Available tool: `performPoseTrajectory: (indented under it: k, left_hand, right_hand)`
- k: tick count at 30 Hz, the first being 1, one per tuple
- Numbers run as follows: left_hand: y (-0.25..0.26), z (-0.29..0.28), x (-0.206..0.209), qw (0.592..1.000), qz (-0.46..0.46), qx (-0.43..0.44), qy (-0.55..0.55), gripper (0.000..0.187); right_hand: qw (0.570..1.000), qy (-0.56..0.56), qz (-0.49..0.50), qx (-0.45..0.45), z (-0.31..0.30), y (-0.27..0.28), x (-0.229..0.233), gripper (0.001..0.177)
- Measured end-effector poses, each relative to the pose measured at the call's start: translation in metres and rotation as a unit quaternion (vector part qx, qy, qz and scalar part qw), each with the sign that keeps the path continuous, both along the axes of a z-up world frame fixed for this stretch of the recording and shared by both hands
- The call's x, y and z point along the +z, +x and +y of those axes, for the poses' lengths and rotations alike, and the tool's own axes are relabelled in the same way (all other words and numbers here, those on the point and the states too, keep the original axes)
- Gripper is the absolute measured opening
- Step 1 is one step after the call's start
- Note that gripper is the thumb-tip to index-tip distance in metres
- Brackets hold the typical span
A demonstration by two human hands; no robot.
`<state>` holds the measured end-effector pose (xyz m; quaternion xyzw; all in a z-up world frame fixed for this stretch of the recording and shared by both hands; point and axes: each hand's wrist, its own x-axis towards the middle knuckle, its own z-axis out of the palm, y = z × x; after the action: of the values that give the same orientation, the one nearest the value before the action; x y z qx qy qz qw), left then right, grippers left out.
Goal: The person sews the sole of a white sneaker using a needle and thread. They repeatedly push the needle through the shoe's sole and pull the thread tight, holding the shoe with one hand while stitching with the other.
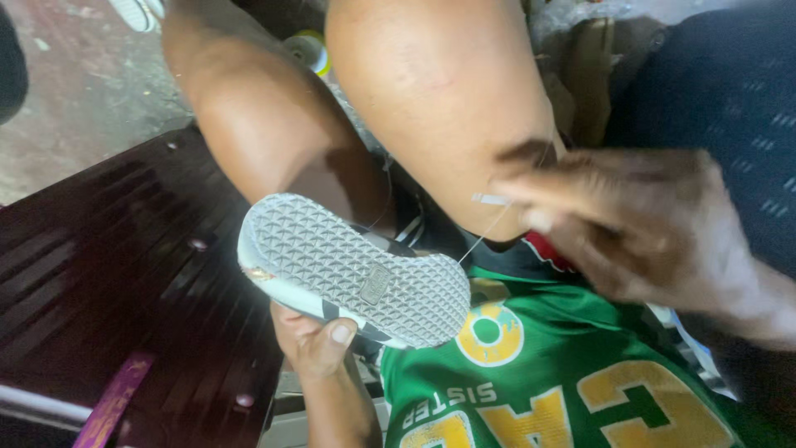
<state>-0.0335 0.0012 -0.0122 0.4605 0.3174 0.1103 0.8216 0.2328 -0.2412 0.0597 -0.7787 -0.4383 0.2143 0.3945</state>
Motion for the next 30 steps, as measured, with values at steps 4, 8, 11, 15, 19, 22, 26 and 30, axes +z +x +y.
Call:
performPoseTrajectory:
  k: [4, 8, 11, 15, 19, 22, 26, 30]
  left_hand:
    - [-0.007, 0.004, -0.009, 0.999, -0.034, 0.001, -0.025, 0.07]
    - [-0.002, -0.003, -0.006, 0.996, -0.037, 0.047, -0.062, 0.077]
    - [0.0, -0.007, -0.003, 0.997, -0.048, 0.034, -0.053, 0.076]
    - [0.003, -0.01, 0.002, 0.997, -0.041, 0.024, -0.053, 0.072]
    - [0.006, -0.011, 0.005, 0.999, -0.039, 0.0, -0.011, 0.063]
    - [0.007, -0.011, 0.01, 0.999, -0.013, -0.021, 0.026, 0.056]
    - [0.012, -0.011, 0.019, 0.993, 0.061, -0.069, 0.077, 0.042]
    - [0.028, -0.006, 0.027, 0.96, 0.097, -0.165, 0.205, 0.029]
  right_hand:
    - [0.988, 0.004, 0.125, 0.086, 0.008, -0.037, -0.005, 0.031]
    - [0.976, 0.028, 0.174, 0.132, 0.029, -0.06, -0.002, 0.038]
    - [0.976, 0.04, 0.164, 0.139, 0.038, -0.062, 0.004, 0.044]
    - [0.981, 0.033, 0.132, 0.135, 0.044, -0.059, 0.01, 0.044]
    - [0.981, 0.01, 0.135, 0.141, 0.041, -0.058, 0.011, 0.046]
    - [0.982, -0.015, 0.119, 0.147, 0.038, -0.058, 0.009, 0.051]
    - [0.959, -0.123, 0.182, 0.179, 0.035, -0.054, 0.006, 0.055]
    - [0.978, -0.088, 0.076, 0.174, 0.03, -0.041, 0.003, 0.052]
